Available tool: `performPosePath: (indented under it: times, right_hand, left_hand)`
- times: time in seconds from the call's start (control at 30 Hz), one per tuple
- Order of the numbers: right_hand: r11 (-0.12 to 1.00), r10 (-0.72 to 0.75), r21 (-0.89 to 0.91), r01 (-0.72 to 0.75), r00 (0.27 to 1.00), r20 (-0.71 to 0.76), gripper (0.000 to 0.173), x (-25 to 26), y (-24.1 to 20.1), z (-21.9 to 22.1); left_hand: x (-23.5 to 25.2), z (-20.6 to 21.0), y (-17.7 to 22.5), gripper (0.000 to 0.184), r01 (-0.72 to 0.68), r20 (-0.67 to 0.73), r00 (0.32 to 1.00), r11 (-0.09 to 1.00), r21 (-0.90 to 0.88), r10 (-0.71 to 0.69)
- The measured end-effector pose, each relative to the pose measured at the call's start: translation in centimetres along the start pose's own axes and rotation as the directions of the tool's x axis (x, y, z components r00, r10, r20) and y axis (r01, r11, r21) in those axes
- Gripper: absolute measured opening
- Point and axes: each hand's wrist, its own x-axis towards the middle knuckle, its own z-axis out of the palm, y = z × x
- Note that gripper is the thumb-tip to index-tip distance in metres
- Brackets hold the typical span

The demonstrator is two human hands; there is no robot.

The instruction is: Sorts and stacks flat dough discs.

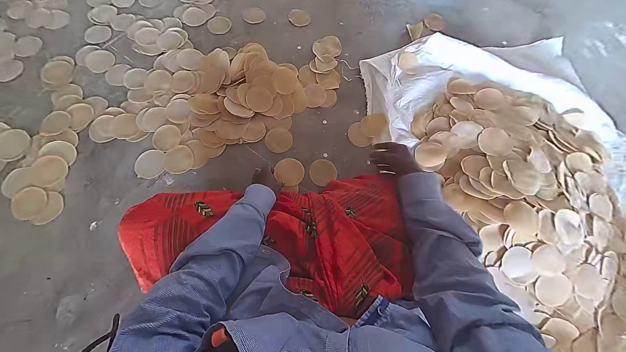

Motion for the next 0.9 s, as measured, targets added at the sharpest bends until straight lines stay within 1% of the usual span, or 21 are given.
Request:
performPosePath:
  times: [0.03,0.07,0.1,0.13,0.17,0.2,0.27,0.3,0.37,0.47,0.5,0.6,0.67,0.73,0.77,0.8,0.83,0.87,0.9]
  right_hand:
    - [0.972,-0.062,-0.217,0.090,0.989,0.133,0.043,1.3,-0.4,2.0]
    - [0.890,-0.092,-0.418,0.183,0.969,0.228,0.047,2.6,-0.6,3.8]
    - [0.784,-0.098,-0.569,0.247,0.955,0.280,0.055,3.2,-1.0,5.6]
    - [0.685,-0.091,-0.675,0.275,0.951,0.295,0.063,3.5,-1.3,7.2]
    - [0.601,-0.113,-0.737,0.307,0.946,0.302,0.067,3.7,-1.3,8.7]
    - [0.542,-0.146,-0.768,0.341,0.938,0.314,0.068,3.7,-1.3,9.8]
    - [0.504,-0.158,-0.786,0.358,0.933,0.323,0.066,4.1,-1.3,11.1]
    - [0.517,-0.135,-0.787,0.336,0.940,0.312,0.063,4.4,-1.5,11.5]
    - [0.591,-0.099,-0.751,0.295,0.950,0.296,0.057,5.0,-1.8,11.5]
    - [0.626,-0.069,-0.732,0.268,0.955,0.290,0.059,5.5,-1.6,11.5]
    - [0.640,-0.052,-0.723,0.261,0.953,0.298,0.057,5.7,-1.7,11.5]
    - [0.709,-0.055,-0.653,0.264,0.945,0.322,0.038,6.6,-1.1,11.4]
    - [0.770,-0.046,-0.592,0.238,0.946,0.320,0.034,7.5,-0.5,11.1]
    - [0.814,-0.028,-0.551,0.183,0.960,0.278,0.034,8.0,-0.5,10.5]
    - [0.829,-0.025,-0.535,0.162,0.967,0.254,0.032,8.1,-0.7,10.1]
    - [0.844,-0.027,-0.516,0.144,0.973,0.228,0.027,8.2,-1.0,9.7]
    - [0.862,-0.032,-0.491,0.124,0.981,0.191,0.022,8.1,-1.3,9.3]
    - [0.876,-0.023,-0.472,0.095,0.988,0.156,0.020,8.0,-1.5,8.9]
    - [0.886,-0.011,-0.459,0.070,0.992,0.129,0.020,7.9,-1.7,8.5]
  left_hand:
    - [0.6,0.4,0.0,0.072,-0.013,-0.004,1.000,0.996,0.089,0.014]
    - [1.1,0.7,0.0,0.081,-0.026,-0.008,1.000,0.988,0.152,0.028]
    - [1.7,1.1,0.1,0.085,-0.044,-0.016,0.999,0.979,0.197,0.048]
    - [2.2,1.4,0.2,0.087,-0.062,-0.031,0.997,0.972,0.226,0.071]
    - [2.7,1.7,0.3,0.085,-0.070,-0.048,0.995,0.963,0.258,0.085]
    - [3.0,1.9,0.4,0.083,-0.069,-0.059,0.994,0.956,0.285,0.089]
    - [3.7,2.1,0.6,0.080,-0.054,-0.081,0.993,0.951,0.303,0.082]
    - [3.8,2.0,0.6,0.079,-0.043,-0.082,0.994,0.956,0.291,0.070]
    - [4.0,1.5,0.9,0.078,-0.025,-0.063,0.997,0.963,0.267,0.043]
    - [3.8,0.9,1.2,0.073,-0.005,-0.008,1.000,0.968,0.251,0.007]
    - [3.9,0.8,1.2,0.071,-0.008,0.008,1.000,0.964,0.267,0.006]
    - [4.2,0.9,1.4,0.070,-0.017,0.017,1.000,0.966,0.260,0.013]
    - [4.3,1.1,1.5,0.077,0.001,0.013,1.000,0.984,0.180,-0.004]
    - [4.5,1.2,1.4,0.089,0.071,0.016,0.997,0.995,0.075,-0.072]
    - [4.8,1.2,1.2,0.087,0.102,0.034,0.994,0.994,0.029,-0.103]
    - [5.1,1.2,0.8,0.075,0.113,0.050,0.992,0.993,-0.017,-0.112]
    - [5.3,1.1,0.6,0.062,0.113,0.070,0.991,0.993,-0.027,-0.111]
    - [5.4,1.1,0.5,0.053,0.106,0.100,0.990,0.994,-0.009,-0.105]
    - [5.4,1.0,0.5,0.051,0.095,0.130,0.987,0.995,0.021,-0.097]
